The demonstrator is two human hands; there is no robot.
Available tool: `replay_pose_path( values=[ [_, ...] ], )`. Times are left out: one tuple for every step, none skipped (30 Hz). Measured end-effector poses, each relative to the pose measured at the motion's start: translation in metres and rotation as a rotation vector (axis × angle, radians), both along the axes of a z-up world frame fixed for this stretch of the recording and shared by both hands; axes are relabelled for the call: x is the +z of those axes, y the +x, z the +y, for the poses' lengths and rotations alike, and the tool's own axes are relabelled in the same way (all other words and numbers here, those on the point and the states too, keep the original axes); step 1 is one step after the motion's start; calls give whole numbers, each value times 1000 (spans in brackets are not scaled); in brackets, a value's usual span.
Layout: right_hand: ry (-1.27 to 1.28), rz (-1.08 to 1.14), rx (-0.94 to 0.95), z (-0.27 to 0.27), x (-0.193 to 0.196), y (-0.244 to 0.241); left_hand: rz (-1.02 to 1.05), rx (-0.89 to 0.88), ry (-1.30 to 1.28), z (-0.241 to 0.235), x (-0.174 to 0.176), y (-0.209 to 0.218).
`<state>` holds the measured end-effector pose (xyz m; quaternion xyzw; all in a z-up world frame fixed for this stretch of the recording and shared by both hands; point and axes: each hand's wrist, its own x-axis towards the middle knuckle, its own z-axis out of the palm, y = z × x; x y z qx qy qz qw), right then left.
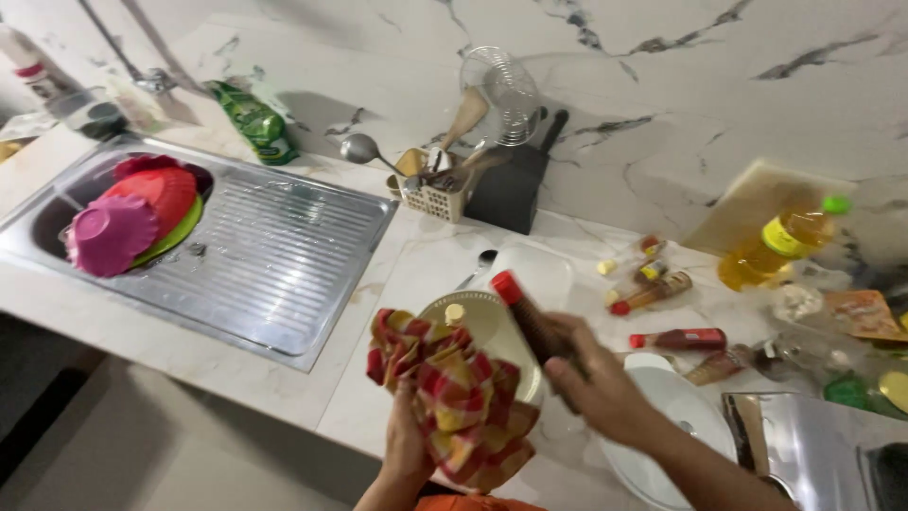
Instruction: Wiping several small condiment bottles with a cloth and organizing them into a bowl.
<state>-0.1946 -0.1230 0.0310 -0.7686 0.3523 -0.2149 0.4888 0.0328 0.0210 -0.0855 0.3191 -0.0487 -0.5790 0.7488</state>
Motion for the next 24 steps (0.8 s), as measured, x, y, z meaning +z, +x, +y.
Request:
replay_pose_path(
  values=[
    [-80, -74, 123, 28, 4, 23, -45, -30, -72, -5, -2, -4],
    [-76, -78, 149, 40, 0, 38, -49, -5, -68, -2, -23, -9],
    [-100, -158, 178, 53, -3, 53, -249, 9, -134, -1, -45, -14],
    [-122, -238, 206, 66, -6, 67, -450, 21, -194, 0, -66, -18],
    [-126, -242, 230, 70, -1, 73, -456, 46, -195, 4, -64, -21],
    [-190, -274, 221, 74, 3, 80, -636, 82, -173, 7, -61, -23],
    [-254, -308, 209, 79, 9, 87, -817, 117, -146, 10, -58, -25],
    [-258, -314, 231, 81, 10, 93, -822, 140, -144, 14, -59, -21],
    [-293, -335, 226, 86, 9, 96, -776, 133, -156, 23, -61, -21],
    [-327, -357, 220, 90, 8, 98, -729, 127, -168, 30, -63, -21],
    [-330, -361, 234, 92, -3, 100, -732, 142, -168, 35, -47, -14],
    [-485, -380, 221, 94, -14, 102, -682, 90, -186, 39, -31, -7],
    [-637, -397, 200, 96, -25, 101, -629, 34, -205, 44, -15, -2],
    [-639, -399, 209, 98, -27, 103, -629, 43, -205, 46, -11, 3],
    [-745, -363, 174, 101, -30, 102, -604, 14, -161, 49, -8, 6],
    [-850, -326, 139, 103, -33, 101, -578, -15, -117, 52, -5, 9],
    [-849, -325, 141, 101, -28, 97, -576, -14, -116, 55, 1, 13],
    [-709, -315, 225, 99, -23, 92, -630, -2, -115, 58, 8, 17],
    [-565, -304, 307, 98, -19, 88, -683, 10, -112, 62, 15, 20],
    [-560, -303, 309, 98, -6, 88, -681, 10, -107, 62, 24, 17],
    [-440, -384, 260, 99, 7, 90, -819, 9, -138, 63, 33, 14],
    [-319, -462, 211, 100, 20, 92, -957, 8, -167, 64, 42, 12],
    [-314, -461, 214, 103, 15, 95, -956, 10, -162, 64, 43, 5],
    [-42, -464, 234, 106, 10, 98, -1010, -23, -151, 65, 44, -3]
  ],
)
